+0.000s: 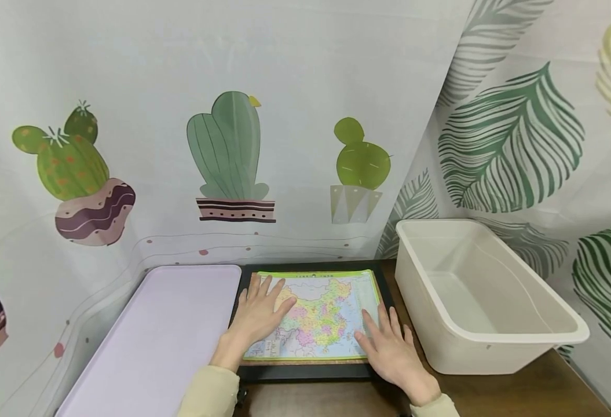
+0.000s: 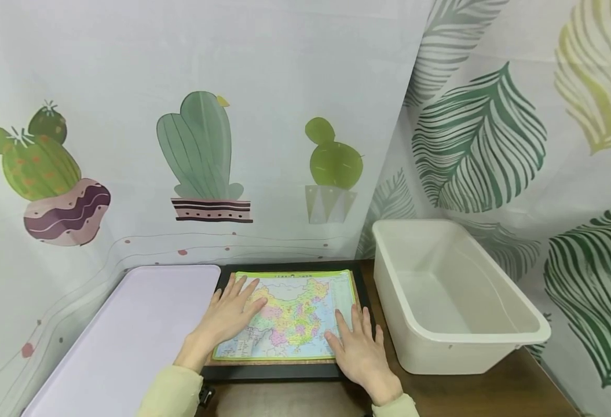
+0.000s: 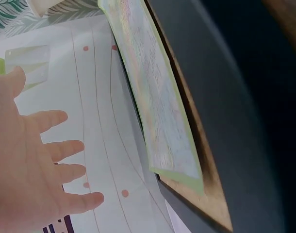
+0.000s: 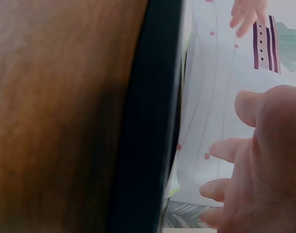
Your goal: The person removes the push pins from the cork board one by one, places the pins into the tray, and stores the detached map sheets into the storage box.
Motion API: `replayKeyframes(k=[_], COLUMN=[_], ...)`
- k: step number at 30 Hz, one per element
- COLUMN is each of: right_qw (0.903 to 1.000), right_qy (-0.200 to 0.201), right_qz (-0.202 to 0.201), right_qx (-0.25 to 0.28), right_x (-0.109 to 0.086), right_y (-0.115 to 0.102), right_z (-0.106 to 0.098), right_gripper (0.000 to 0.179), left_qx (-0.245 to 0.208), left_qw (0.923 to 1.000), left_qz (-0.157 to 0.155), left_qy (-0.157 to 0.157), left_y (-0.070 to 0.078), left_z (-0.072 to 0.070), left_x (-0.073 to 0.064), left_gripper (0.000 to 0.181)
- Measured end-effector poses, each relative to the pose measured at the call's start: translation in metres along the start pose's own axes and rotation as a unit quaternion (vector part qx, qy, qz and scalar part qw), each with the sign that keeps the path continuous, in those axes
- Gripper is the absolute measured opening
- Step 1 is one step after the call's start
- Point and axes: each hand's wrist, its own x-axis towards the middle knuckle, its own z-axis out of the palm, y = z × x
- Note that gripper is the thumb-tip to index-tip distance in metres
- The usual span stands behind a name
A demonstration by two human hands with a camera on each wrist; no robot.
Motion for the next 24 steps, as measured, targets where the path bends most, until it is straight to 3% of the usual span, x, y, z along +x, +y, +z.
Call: replayKeyframes(k=[10, 17, 24], right_qw=[0.9997, 0.9987, 0.9973], right_qy=[-0.023, -0.050, -0.069], right_qz=[-0.002, -0.006, -0.013], right_qx=[0.004, 0.013, 0.025], right_x=[0.002, 0.001, 0.003], right_y=[0.007, 0.010, 0.014], right_z=[0.005, 0.005, 0.006], right_gripper=[0.066, 0.067, 0.066], left_qx=[0.036, 0.031, 0.056], left_qw=[0.9987, 0.9982, 0.9969], left_qz=[0.035, 0.031, 0.037], left_qy=[-0.008, -0.041, -0.041], left_y=[0.003, 0.006, 0.010], left_z=[0.008, 0.012, 0.011], left_x=[0.020, 0.035, 0.055], left_gripper=[0.071, 0.069, 0.063])
